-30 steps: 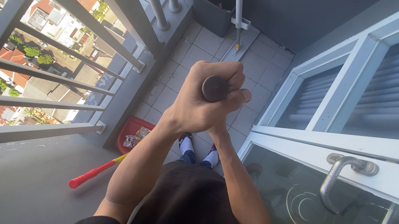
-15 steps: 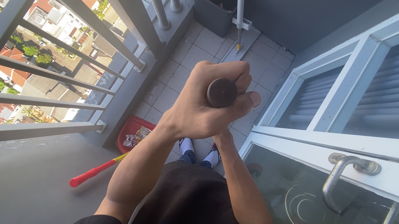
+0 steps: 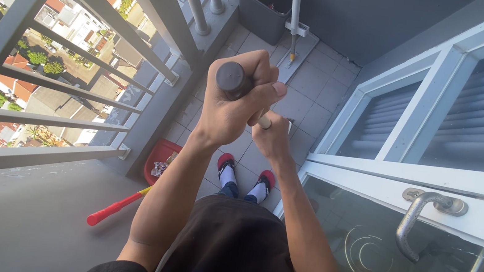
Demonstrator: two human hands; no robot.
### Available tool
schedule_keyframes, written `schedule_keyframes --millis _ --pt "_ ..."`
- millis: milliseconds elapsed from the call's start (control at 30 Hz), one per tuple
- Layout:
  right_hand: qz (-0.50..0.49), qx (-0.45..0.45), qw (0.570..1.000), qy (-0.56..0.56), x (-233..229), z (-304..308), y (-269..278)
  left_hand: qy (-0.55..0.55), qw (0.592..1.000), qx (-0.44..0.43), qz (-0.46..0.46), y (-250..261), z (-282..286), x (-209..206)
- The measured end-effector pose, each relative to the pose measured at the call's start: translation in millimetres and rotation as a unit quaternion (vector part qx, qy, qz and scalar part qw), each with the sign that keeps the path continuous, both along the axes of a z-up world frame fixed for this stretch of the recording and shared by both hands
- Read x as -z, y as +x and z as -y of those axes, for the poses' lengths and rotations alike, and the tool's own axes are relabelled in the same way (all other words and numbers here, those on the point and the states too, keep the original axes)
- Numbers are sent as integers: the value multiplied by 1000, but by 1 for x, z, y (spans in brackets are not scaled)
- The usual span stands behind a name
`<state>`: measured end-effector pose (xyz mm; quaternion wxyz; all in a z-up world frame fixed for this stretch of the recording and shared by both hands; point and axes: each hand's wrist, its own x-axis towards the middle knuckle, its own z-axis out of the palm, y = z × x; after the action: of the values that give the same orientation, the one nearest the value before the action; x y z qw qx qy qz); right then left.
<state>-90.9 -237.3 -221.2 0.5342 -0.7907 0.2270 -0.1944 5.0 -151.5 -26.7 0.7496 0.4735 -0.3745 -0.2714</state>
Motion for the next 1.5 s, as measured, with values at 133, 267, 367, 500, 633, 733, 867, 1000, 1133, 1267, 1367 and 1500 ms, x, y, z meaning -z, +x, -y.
schedule_keyframes --millis 133,267,367,500,633,733,867,1000,1133,1267,1367,1500 --pt "-55 -6 998 20 15 4 5 6 1000 7 -26 7 4 13" --pt "-21 -7 999 25 25 1 12 9 1000 18 -23 12 2 17" --pt "-18 1 1000 26 37 -1 23 19 1000 14 3 20 4 12" --pt "-6 17 999 41 35 -10 34 24 999 9 38 30 3 11" --pt "38 23 999 30 48 -15 52 33 998 10 58 40 -1 6" --pt "29 17 997 70 38 -21 61 32 998 18 60 47 -5 3" --pt "28 16 994 109 39 -27 73 33 995 0 94 59 -8 3" --pt "22 8 994 111 35 -37 85 34 996 9 85 67 -17 1" --pt "72 -35 994 80 45 -44 99 41 994 -1 103 74 -24 -1" --pt "98 -45 993 38 37 -54 106 45 990 -25 130 76 -30 -1" --pt "127 -57 990 -3 29 -59 112 59 985 -57 149 77 -37 -4" --pt "143 -116 983 7 23 -61 115 64 987 -79 127 77 -47 -7"
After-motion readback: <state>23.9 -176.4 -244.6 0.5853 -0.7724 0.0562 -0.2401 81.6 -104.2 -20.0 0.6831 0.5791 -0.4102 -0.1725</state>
